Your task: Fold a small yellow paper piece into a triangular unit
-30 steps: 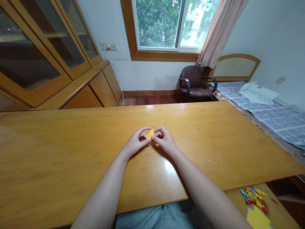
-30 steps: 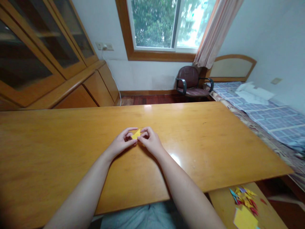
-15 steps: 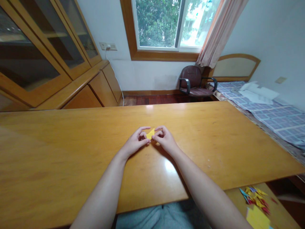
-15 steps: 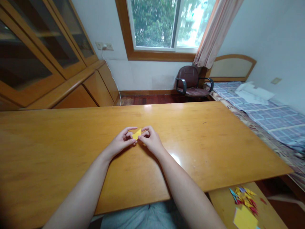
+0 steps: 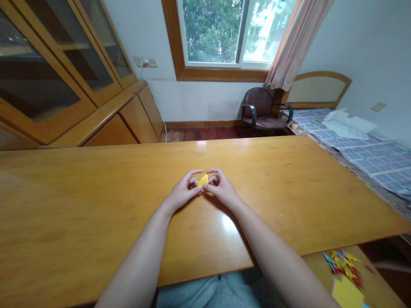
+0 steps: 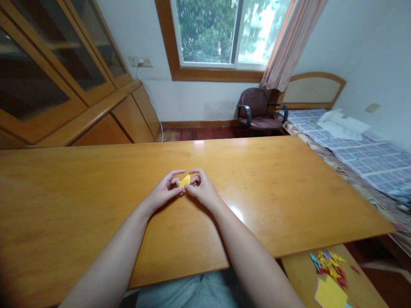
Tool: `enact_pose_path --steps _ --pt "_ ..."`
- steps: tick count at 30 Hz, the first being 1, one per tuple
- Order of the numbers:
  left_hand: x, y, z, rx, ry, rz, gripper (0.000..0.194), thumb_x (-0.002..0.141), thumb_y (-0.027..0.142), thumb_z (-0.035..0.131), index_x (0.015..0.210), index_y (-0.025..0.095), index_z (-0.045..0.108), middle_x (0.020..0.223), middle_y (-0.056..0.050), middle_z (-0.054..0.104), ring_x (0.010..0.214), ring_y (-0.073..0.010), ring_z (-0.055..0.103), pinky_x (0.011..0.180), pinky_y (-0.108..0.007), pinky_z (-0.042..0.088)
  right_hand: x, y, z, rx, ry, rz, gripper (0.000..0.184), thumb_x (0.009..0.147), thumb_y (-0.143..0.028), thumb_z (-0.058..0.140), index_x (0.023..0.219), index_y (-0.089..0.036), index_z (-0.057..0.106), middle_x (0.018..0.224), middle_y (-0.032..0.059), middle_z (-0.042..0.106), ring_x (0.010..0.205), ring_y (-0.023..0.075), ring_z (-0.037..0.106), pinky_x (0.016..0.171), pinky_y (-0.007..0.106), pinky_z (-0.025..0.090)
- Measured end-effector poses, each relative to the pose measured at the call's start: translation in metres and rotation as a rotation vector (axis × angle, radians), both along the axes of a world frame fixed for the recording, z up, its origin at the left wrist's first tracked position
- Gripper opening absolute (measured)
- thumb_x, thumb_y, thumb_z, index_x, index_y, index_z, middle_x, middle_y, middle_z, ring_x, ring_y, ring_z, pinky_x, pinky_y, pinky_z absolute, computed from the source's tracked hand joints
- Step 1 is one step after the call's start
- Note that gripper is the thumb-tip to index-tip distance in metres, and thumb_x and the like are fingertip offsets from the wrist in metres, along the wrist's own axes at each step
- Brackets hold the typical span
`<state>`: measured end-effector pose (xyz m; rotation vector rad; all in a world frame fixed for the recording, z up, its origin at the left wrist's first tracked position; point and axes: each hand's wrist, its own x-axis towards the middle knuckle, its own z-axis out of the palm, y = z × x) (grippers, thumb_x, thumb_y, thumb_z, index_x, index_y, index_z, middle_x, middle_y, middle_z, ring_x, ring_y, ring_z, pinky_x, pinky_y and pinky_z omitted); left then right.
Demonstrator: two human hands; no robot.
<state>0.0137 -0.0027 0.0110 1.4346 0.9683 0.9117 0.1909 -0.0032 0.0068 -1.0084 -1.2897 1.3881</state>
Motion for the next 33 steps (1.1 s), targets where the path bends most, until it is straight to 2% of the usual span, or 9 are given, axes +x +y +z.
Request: enact_pose_path --steps 8,20,27,33 --pt "-0.0020 0.0010 -0.0020 -0.014 0.010 -0.018 0.056 0.079 0.023 0.068 0.132 0.022 0.049 0.069 0.006 0.055 0.068 -0.0130 0.061 0.071 -0.027 0.048 0.0019 -0.0017 -0.0016 0.035 0.009 -0.034 0.035 0.074 -0.025 0.066 0.103 -0.023 0.048 0.063 -0.0079 0.060 0.059 0.0132 0.058 0.059 0.025 0.045" --pt "-0.0028 0.0012 -0.0010 -0.036 -0.077 -0.022 0.047 0.084 0.026 0.062 0.129 0.020 0.050 0.075 0.004 0.059 0.072 -0.0141 0.063 0.076 -0.030 0.049 0.0035 -0.0021 -0.0019 0.053 0.015 -0.017 0.032 0.079 -0.029 0.065 0.104 -0.023 0.047 0.067 -0.0056 0.063 0.066 0.0156 0.063 0.069 0.030 0.048" --pt "-0.0008 0.0010 0.0004 0.020 0.057 0.011 0.053 0.080 0.028 0.071 0.129 0.021 0.051 0.070 0.007 0.051 0.068 -0.0129 0.060 0.065 -0.024 0.045 0.0031 -0.0020 -0.0021 0.076 -0.001 -0.029 0.031 0.079 -0.027 0.065 0.104 -0.022 0.049 0.068 -0.0056 0.063 0.065 0.0138 0.061 0.068 0.027 0.046" --pt "-0.0015 0.0013 -0.0009 -0.011 -0.004 -0.011 0.055 0.079 0.026 0.070 0.131 0.022 0.049 0.072 0.007 0.053 0.069 -0.0126 0.059 0.069 -0.026 0.046 0.0025 -0.0012 -0.0050 0.062 0.049 -0.008 0.034 0.078 -0.030 0.067 0.106 -0.022 0.048 0.069 -0.0047 0.068 0.068 0.0147 0.066 0.071 0.029 0.049"
